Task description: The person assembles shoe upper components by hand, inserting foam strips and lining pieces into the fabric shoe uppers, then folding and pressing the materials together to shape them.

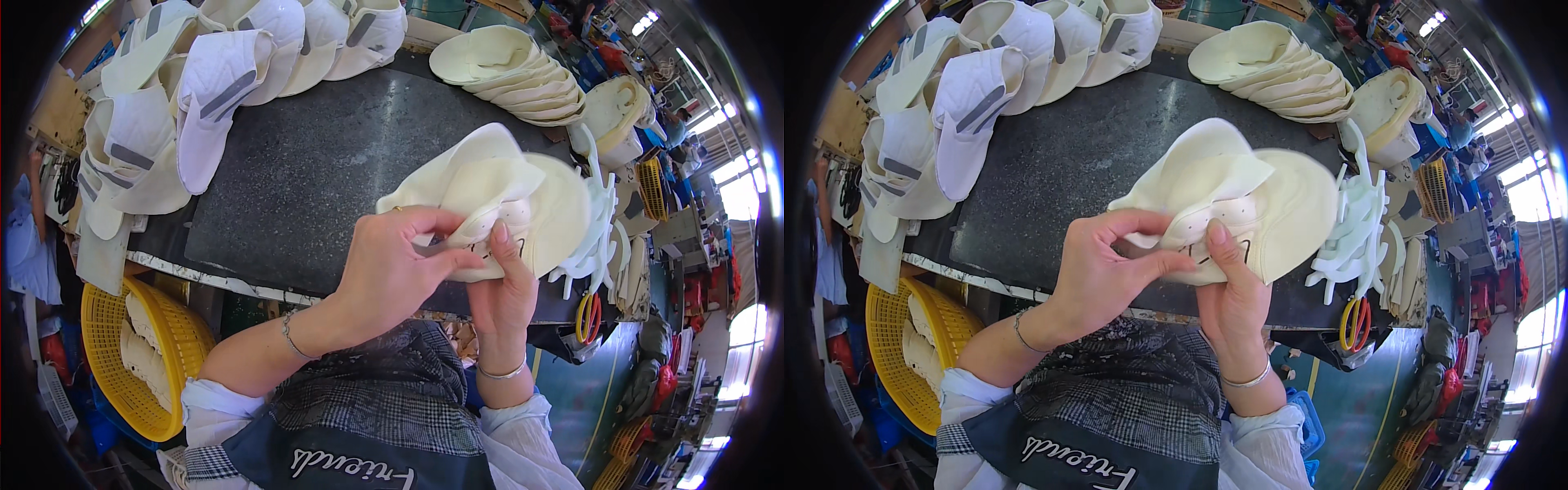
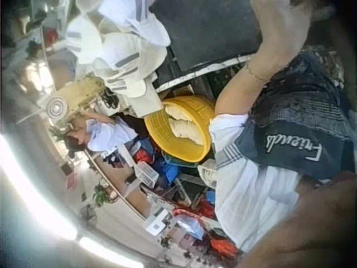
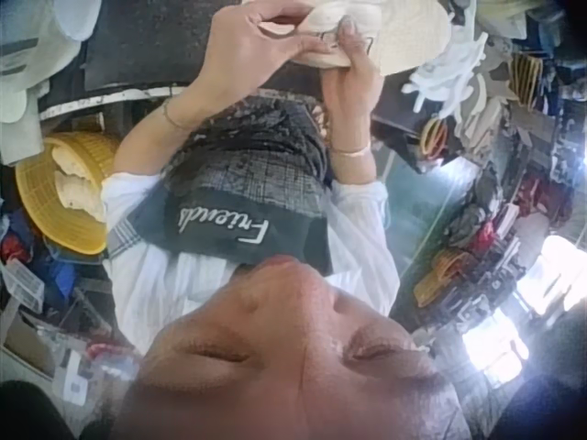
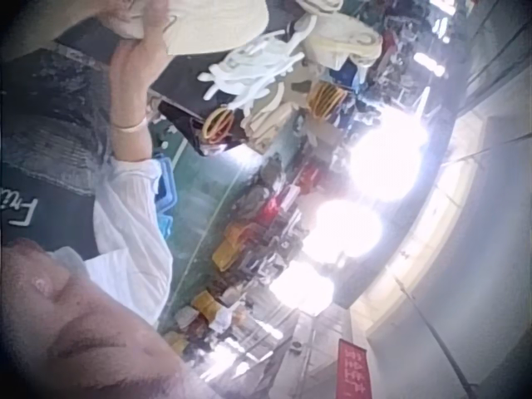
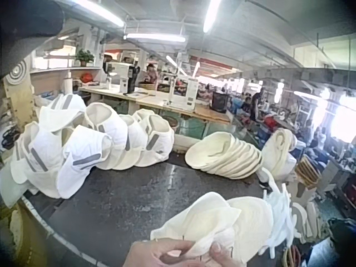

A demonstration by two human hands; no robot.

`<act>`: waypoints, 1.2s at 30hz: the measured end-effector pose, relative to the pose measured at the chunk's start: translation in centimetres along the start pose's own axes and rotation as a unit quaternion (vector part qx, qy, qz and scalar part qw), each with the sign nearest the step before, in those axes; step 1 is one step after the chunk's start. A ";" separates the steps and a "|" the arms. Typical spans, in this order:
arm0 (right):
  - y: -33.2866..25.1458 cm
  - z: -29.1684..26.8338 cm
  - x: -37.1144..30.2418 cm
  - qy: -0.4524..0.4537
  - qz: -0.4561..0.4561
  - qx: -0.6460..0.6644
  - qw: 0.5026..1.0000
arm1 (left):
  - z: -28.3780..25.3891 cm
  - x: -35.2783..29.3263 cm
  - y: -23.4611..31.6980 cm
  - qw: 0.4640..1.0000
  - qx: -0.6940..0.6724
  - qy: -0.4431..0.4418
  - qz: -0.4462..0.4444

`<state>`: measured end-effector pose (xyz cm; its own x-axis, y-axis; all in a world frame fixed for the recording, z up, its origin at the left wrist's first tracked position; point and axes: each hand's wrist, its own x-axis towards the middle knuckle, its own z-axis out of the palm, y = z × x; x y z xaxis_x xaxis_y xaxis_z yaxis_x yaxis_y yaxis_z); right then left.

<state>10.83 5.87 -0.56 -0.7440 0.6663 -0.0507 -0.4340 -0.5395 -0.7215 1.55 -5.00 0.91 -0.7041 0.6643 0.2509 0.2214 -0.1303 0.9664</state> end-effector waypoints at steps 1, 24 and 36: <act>0.2 -0.1 0.0 0.005 -0.023 -0.020 1.000 | 0.0 0.0 0.0 1.000 0.000 0.000 0.001; -4.1 -3.7 1.7 -0.406 -0.159 -0.638 0.635 | -7.0 6.0 -6.0 0.940 0.173 -0.283 0.079; 0.6 -4.4 4.2 -0.390 -0.311 -0.749 0.437 | -9.7 5.8 -3.6 0.917 0.324 -0.221 0.067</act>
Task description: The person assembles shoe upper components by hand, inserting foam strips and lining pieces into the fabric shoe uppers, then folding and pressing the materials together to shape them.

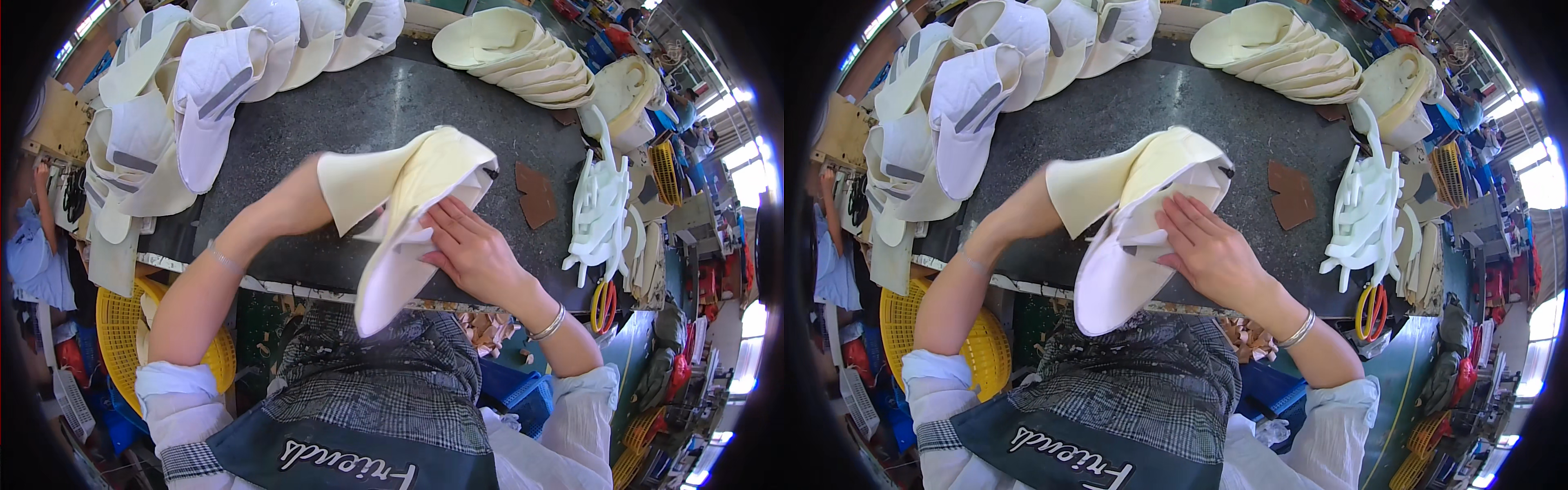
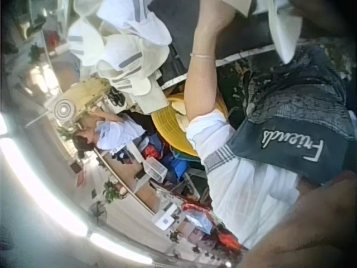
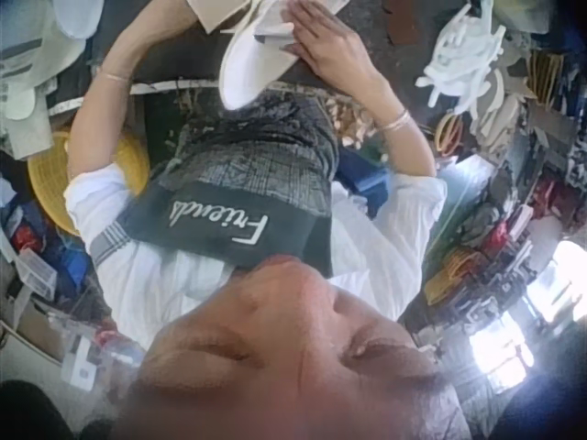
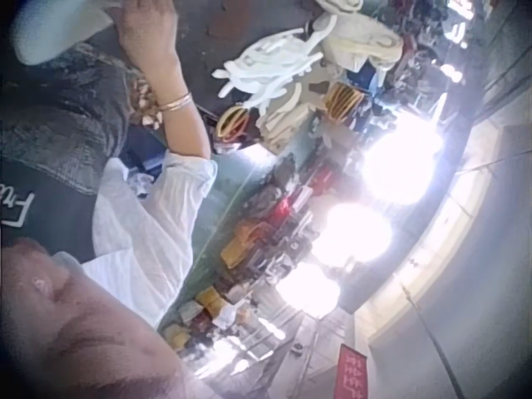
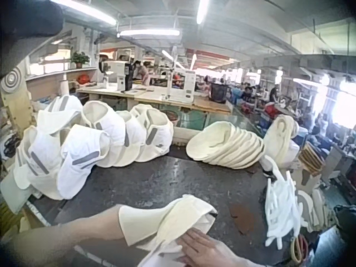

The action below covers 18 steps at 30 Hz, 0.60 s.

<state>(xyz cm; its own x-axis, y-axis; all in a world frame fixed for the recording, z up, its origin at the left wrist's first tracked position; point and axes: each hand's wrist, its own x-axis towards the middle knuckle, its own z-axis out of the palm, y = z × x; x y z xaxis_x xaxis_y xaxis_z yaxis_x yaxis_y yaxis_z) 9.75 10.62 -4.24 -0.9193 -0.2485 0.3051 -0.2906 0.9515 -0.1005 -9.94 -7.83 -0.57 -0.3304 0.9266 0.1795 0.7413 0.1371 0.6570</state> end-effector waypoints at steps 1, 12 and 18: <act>-0.2 0.1 -0.1 -0.001 0.003 0.001 1.000 | -0.8 -0.4 2.0 0.974 -0.043 0.009 -0.221; -1.4 0.5 1.1 0.050 0.110 0.177 0.977 | 4.4 -3.0 1.5 0.966 0.251 0.003 0.071; -2.4 0.5 4.3 0.057 0.111 0.300 0.946 | 5.6 -1.8 2.4 0.980 0.170 0.078 0.070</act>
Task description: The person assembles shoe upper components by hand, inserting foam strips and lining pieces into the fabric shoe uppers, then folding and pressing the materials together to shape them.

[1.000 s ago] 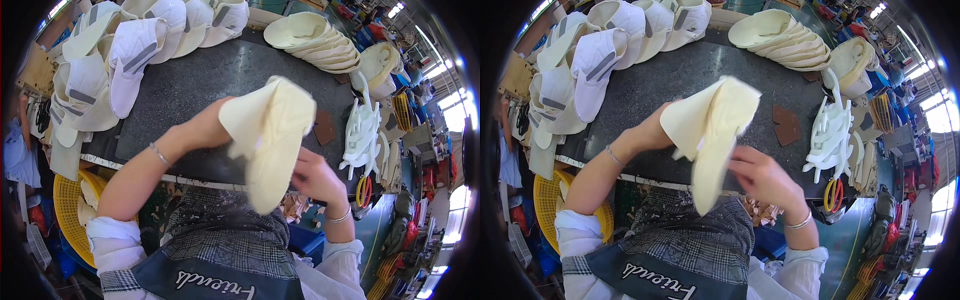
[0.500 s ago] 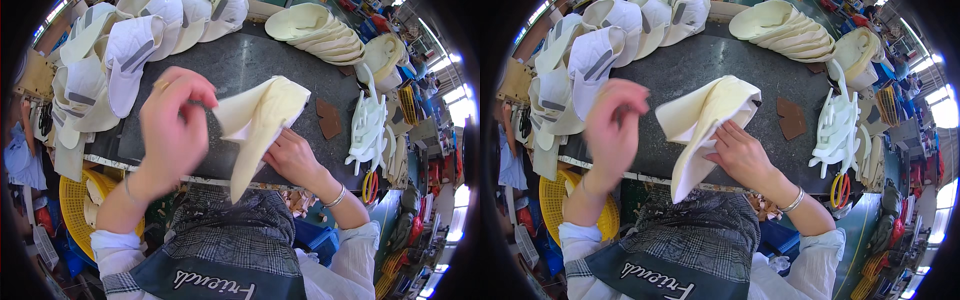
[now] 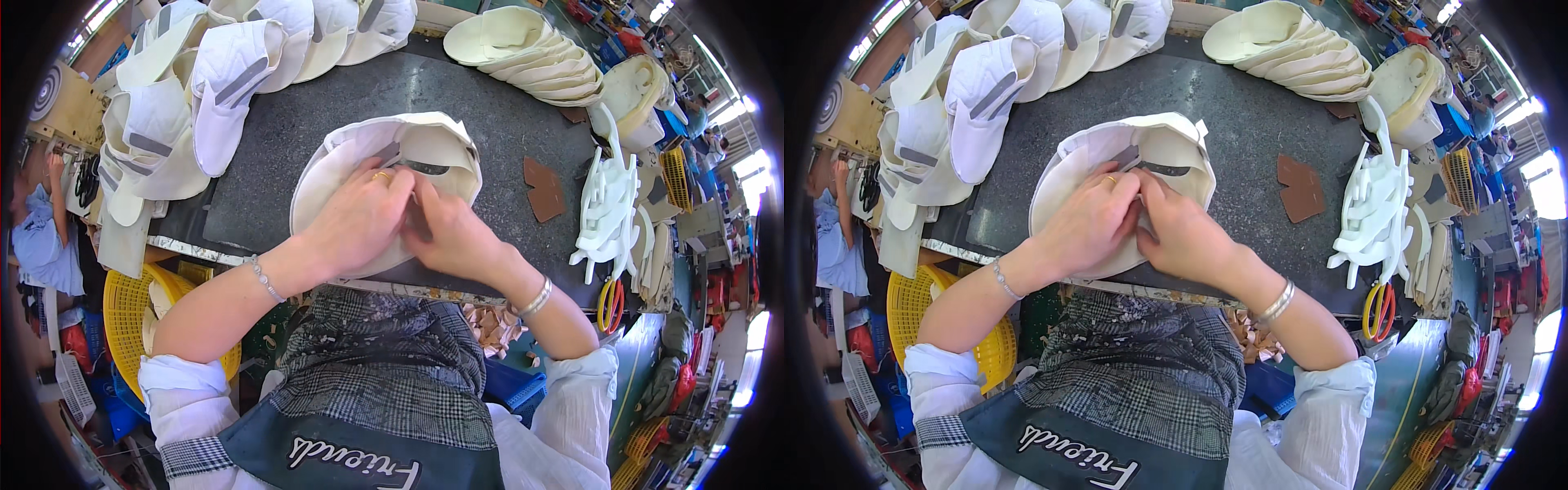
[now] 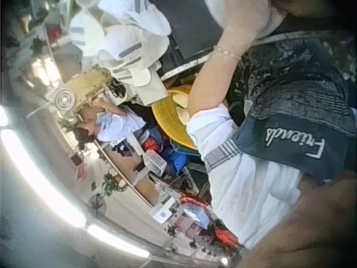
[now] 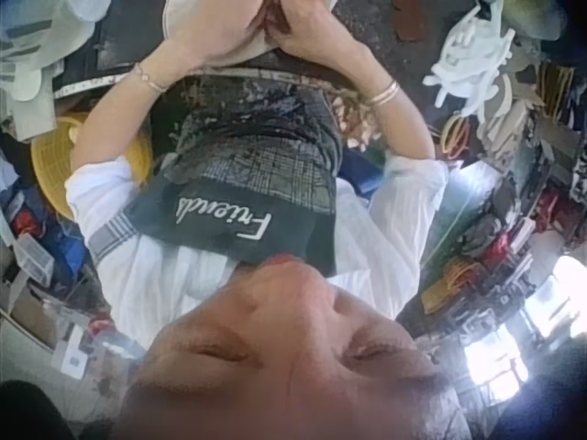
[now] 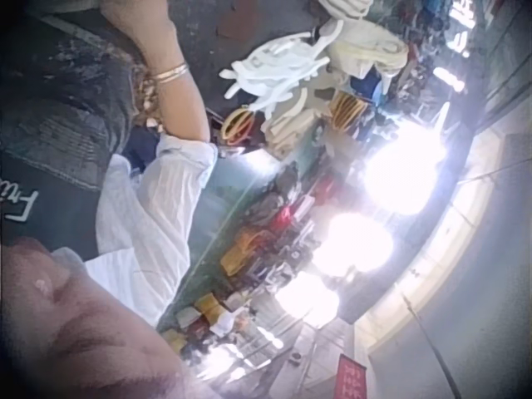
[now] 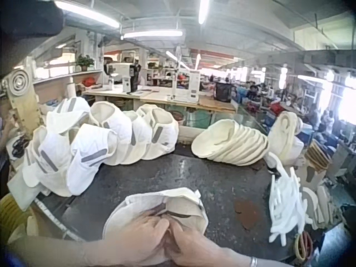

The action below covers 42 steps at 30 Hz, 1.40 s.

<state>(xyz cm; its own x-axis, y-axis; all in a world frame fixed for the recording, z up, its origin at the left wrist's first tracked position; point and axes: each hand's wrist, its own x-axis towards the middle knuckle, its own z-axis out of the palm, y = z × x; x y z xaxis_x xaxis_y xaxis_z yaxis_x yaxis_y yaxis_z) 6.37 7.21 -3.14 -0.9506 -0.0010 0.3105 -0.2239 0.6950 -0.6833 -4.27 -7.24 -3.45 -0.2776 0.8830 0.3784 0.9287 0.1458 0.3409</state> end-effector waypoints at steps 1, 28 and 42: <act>1.0 0.0 0.2 0.001 0.001 -0.001 1.000 | 0.2 0.1 -0.1 0.999 -0.022 0.004 -0.048; 5.5 -6.0 -1.4 -0.241 0.126 0.206 0.940 | 0.6 -1.2 -4.0 0.989 -0.123 -0.080 -0.009; 4.9 -4.4 -2.5 -0.177 -0.034 0.077 0.981 | 0.0 -3.4 4.1 0.968 0.141 -0.130 0.160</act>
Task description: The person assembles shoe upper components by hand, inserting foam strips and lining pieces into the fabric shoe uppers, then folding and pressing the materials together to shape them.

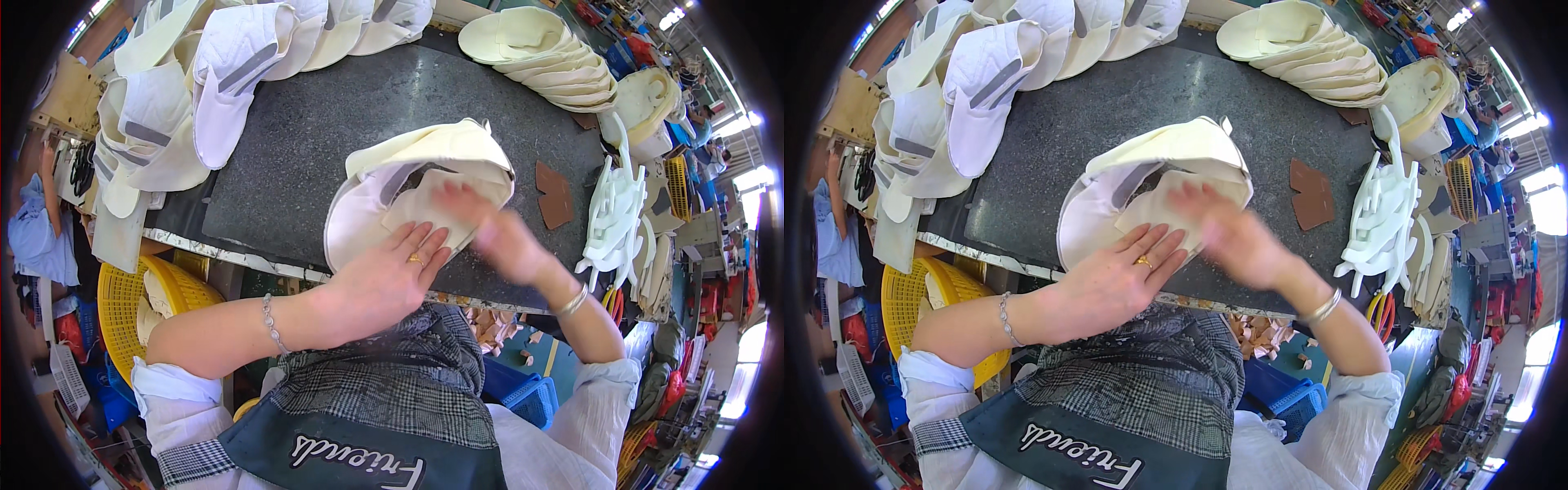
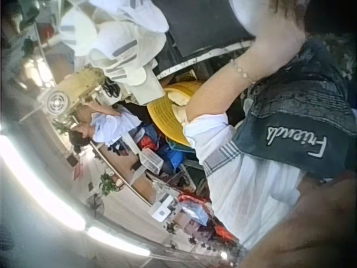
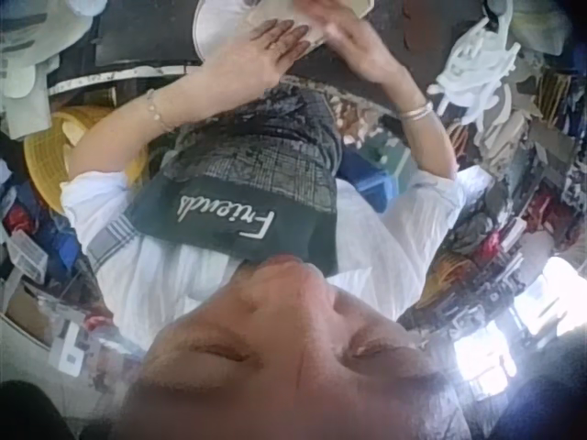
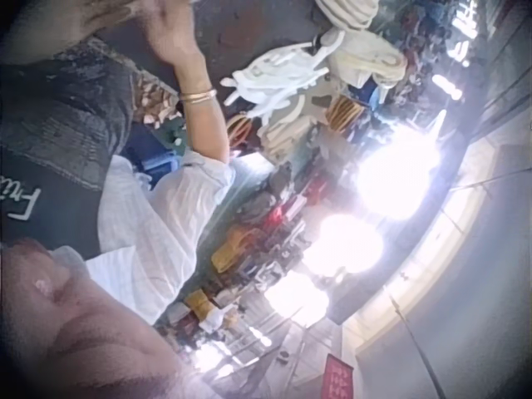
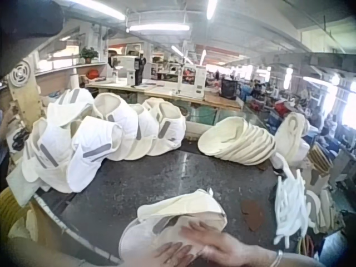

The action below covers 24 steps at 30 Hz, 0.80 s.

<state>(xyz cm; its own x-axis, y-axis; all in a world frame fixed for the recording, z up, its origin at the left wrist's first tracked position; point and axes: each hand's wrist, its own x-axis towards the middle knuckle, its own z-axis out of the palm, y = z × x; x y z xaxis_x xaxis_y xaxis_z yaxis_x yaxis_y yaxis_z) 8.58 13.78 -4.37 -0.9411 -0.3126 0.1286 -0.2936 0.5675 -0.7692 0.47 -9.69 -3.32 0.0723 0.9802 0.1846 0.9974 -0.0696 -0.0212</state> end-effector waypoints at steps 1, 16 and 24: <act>-1.3 1.4 -0.3 -0.068 -0.043 -0.284 0.956 | -0.1 0.0 0.1 0.999 0.026 -0.022 0.009; -3.2 -0.7 0.1 -0.079 -0.069 -0.398 0.911 | -1.8 1.3 -3.9 0.988 -0.130 -0.079 -0.005; -3.9 -0.6 0.9 0.004 -0.012 -0.304 0.953 | -0.2 3.2 -5.6 0.952 -0.240 -0.015 -0.188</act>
<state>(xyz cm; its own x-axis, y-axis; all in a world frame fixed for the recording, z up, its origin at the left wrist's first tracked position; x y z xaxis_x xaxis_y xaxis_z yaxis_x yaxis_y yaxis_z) 8.82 11.71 -0.88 -0.9334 -0.3265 0.1486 -0.3555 0.8973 -0.2618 -4.90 -6.21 -2.43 -0.2840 0.9568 0.0628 0.8416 0.2174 0.4943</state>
